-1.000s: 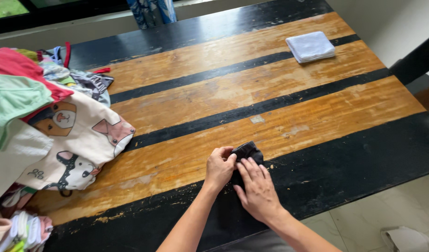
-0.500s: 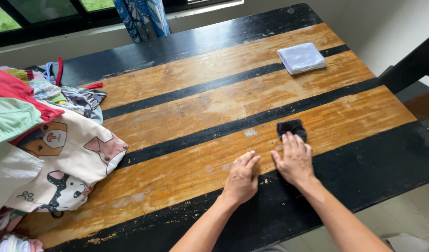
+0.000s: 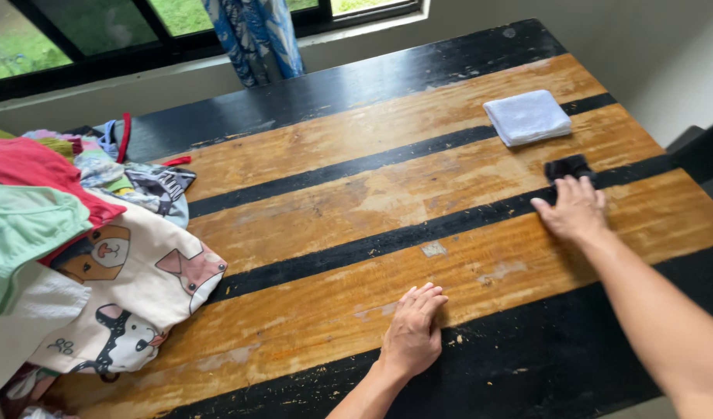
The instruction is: The person folds two towels, three pairs of underwear, a shirt, and a baby garment by hand on a wooden table.
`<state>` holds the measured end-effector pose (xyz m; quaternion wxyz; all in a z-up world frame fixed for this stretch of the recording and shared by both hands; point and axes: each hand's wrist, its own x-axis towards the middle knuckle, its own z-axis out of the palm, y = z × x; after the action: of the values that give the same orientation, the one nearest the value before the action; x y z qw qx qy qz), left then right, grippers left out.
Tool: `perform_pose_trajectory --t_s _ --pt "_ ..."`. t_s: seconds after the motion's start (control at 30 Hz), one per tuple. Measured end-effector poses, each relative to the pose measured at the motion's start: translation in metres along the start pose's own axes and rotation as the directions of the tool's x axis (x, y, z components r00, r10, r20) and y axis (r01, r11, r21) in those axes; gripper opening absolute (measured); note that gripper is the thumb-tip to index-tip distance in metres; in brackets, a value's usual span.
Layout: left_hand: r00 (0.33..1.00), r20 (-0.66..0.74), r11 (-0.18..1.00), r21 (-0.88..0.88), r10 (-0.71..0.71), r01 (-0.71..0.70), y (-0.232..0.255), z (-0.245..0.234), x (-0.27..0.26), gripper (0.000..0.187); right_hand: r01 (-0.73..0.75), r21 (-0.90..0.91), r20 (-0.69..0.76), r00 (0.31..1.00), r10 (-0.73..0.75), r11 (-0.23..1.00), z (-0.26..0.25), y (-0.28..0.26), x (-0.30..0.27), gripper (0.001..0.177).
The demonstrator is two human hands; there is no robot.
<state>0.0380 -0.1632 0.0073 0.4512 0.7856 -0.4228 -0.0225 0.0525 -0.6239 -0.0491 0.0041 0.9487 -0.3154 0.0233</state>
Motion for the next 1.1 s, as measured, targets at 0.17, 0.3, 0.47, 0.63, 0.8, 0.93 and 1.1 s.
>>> perform_pose_trajectory --t_s 0.17,0.3,0.47,0.63,0.8,0.93,1.1 --pt "1.000 0.031 1.000 -0.007 -0.005 0.005 -0.001 0.002 0.000 0.042 0.114 0.089 -0.031 0.993 -0.112 0.989 0.005 0.037 0.041 0.085" --pt "1.000 0.007 1.000 0.020 0.007 -0.007 -0.003 0.003 -0.001 0.042 0.121 0.117 -0.007 0.993 -0.121 0.986 0.000 0.040 0.056 0.083" --pt "1.000 0.014 1.000 -0.020 0.001 0.000 -0.006 0.004 -0.003 0.042 0.115 -0.019 -0.171 0.978 -0.116 0.993 0.005 -0.015 0.020 0.075" --pt "0.996 -0.076 0.993 -0.110 0.044 -0.052 -0.011 0.002 -0.003 0.034 0.279 0.339 -0.166 0.958 -0.235 0.898 0.001 -0.154 -0.078 0.056" --pt "0.983 -0.008 0.935 -0.307 -0.186 0.175 -0.031 -0.019 -0.010 0.017 0.372 0.584 -0.142 0.922 -0.361 0.721 0.001 -0.270 -0.161 0.046" --pt "0.951 -0.302 0.997 -0.040 -0.069 0.059 -0.082 -0.095 -0.042 0.015 0.320 0.669 -0.050 0.920 -0.389 0.671 -0.011 -0.317 -0.200 0.045" --pt "0.848 -0.521 0.791 0.476 -0.099 0.385 -0.158 -0.278 -0.071 0.037 0.490 0.574 -0.232 0.866 -0.444 0.656 -0.018 -0.350 -0.242 0.048"
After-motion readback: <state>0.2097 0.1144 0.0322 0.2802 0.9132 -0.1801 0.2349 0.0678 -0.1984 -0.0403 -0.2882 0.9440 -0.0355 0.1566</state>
